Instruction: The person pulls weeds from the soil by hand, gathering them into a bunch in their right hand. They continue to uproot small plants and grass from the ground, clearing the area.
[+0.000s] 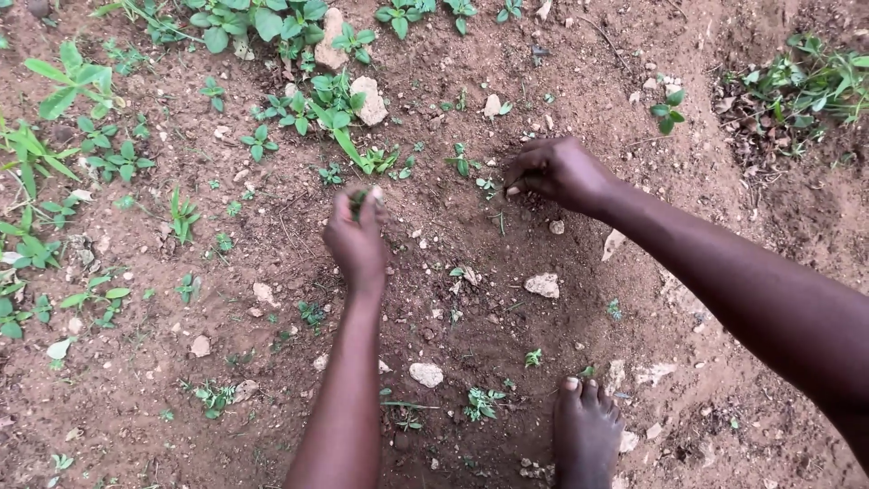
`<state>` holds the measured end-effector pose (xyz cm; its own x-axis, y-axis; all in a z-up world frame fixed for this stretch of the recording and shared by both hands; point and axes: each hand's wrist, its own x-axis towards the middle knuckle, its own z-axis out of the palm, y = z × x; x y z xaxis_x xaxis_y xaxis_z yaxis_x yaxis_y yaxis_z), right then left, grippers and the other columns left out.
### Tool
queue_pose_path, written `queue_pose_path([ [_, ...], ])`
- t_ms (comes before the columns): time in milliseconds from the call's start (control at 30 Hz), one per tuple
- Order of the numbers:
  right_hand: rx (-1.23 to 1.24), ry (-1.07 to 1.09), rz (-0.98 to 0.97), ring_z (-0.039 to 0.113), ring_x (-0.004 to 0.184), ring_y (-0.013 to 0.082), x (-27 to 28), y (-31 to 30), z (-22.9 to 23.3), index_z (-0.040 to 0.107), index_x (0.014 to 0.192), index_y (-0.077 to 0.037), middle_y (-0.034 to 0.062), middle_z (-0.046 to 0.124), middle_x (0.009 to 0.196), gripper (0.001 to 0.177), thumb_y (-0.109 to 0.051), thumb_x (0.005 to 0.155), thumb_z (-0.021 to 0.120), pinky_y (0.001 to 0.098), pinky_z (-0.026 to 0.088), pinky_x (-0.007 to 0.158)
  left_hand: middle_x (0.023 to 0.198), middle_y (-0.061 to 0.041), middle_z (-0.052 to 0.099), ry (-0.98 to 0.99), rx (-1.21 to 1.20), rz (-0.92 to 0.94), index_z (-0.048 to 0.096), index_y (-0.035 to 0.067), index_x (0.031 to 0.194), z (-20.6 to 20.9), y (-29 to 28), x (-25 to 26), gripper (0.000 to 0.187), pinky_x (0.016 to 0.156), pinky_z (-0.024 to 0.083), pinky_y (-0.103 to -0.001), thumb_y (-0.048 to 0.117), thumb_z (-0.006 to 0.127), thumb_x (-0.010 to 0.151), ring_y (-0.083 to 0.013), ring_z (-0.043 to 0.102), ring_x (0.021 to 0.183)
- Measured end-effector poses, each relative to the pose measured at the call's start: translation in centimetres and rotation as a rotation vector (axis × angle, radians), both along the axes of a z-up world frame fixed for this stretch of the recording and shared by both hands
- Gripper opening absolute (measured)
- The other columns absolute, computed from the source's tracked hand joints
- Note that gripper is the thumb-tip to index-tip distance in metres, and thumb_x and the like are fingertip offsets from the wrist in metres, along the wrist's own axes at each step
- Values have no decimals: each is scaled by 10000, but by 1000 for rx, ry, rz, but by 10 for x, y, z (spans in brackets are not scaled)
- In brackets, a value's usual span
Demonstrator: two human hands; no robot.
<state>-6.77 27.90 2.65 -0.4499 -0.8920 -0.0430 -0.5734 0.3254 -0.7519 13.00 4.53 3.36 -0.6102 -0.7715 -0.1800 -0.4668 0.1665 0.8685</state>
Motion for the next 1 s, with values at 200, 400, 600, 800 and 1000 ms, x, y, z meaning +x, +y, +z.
queue_pose_path([
  [200,-35,-152,-75,715,760,266,4,1,16,794,853,-92,101,757,873,72,-141,824,837,360,540,743,1089,-140,633,-66,-74,-121,636,-9,1210,9,-18,-39,278,785,545,-268,-38,678,937,-185,656,916],
  [400,-41,-270,-111,721,803,262,-2,4,9,808,872,-103,104,772,900,82,-135,806,846,375,539,796,980,-5,534,-13,316,-6,574,81,1176,18,-17,-50,157,499,395,-180,80,483,1048,-32,467,605],
  [600,15,-284,-137,709,829,289,10,-10,76,790,916,-67,137,768,933,68,-103,860,799,387,535,850,913,12,494,-61,320,-39,596,83,1125,5,-19,-56,231,485,354,-182,103,381,1045,-36,435,549],
  [800,43,-32,-75,701,931,320,4,-39,56,748,1009,-19,175,717,1032,119,-57,897,761,399,572,855,1125,-110,674,-262,128,-225,695,77,1149,6,-15,-4,188,859,515,-292,17,609,993,-152,674,940],
  [1000,121,247,162,702,920,333,16,-69,17,703,1075,-63,194,654,1074,148,-94,931,687,419,581,803,1173,-157,667,-167,414,95,621,-34,1301,32,-24,84,398,831,544,-280,52,714,924,-164,664,916],
])
